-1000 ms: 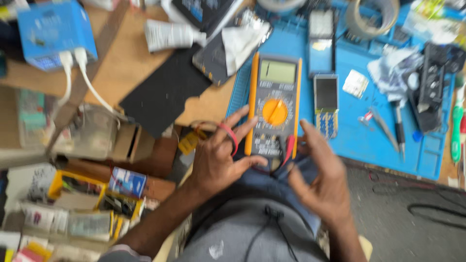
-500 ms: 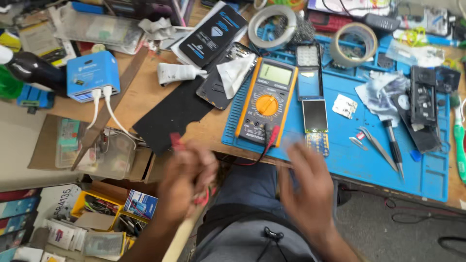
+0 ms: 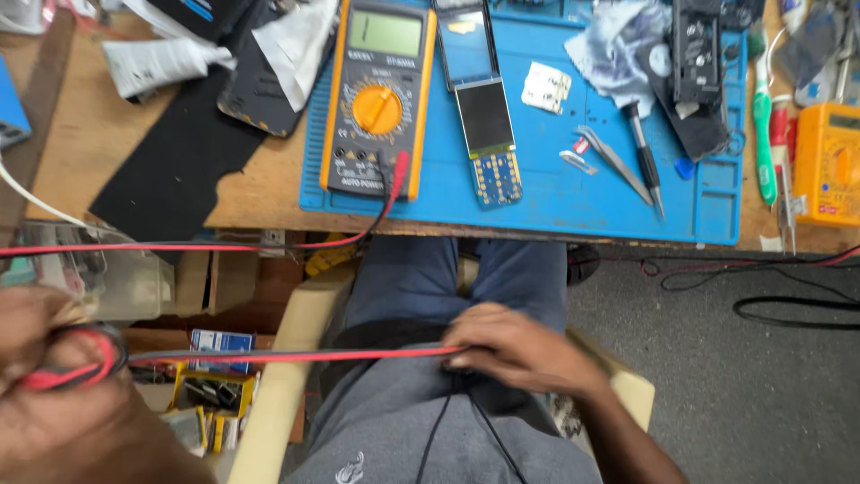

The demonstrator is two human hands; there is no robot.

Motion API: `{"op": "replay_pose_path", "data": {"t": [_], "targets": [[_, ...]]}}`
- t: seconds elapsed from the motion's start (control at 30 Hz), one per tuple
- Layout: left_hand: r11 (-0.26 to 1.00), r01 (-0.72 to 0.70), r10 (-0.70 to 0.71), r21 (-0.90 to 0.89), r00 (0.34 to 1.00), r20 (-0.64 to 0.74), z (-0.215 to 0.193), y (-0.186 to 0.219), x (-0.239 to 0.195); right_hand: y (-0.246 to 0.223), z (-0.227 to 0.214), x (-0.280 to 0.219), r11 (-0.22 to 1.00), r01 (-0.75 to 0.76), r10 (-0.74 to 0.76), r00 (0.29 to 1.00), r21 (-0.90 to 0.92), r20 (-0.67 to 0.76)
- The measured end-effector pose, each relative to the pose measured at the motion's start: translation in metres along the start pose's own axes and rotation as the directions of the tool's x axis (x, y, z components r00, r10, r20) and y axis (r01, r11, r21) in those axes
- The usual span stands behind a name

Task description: The person uses a multimeter to test the continuity of a mobile phone keypad circuit board. They connect the multimeter probes to various points on the keypad and observe the readings.

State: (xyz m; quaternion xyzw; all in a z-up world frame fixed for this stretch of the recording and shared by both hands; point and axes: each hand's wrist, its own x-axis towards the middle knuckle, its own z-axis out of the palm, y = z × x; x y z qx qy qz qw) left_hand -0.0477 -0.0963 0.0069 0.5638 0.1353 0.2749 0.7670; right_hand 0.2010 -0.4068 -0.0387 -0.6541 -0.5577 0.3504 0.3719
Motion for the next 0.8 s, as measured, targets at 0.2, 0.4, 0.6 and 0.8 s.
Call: {"op": "replay_pose_path", "data": {"t": [0.2,0.4,0.6,0.8], "targets": [[0.864,0.233,-0.303,0.447,0.949,0.090,-0.068,-0.016,0.011,-0.051,-0.020,-0.062,0.822,-0.100,-0.299,0.763,-0.560,-0.574],[0.370,-0.157,-0.163,0.916,0.959,0.231,0.016,0.014,0.005,-0.053,-0.009,-0.061,0.812,0.209,-0.530,0.653,-0.545,-0.540],[0.604,-0.696,0.204,0.389,0.607,0.768,0.165,-0.042,0.044,-0.060,-0.001,-0.026,0.637,0.650,-0.769,0.574,-0.415,-0.282],[0.596,-0.795,0.409,0.112,0.421,0.810,0.212,-0.111,0.064,-0.068,-0.016,-0.071,0.699,0.055,-0.600,0.588,-0.713,-0.543]]}}
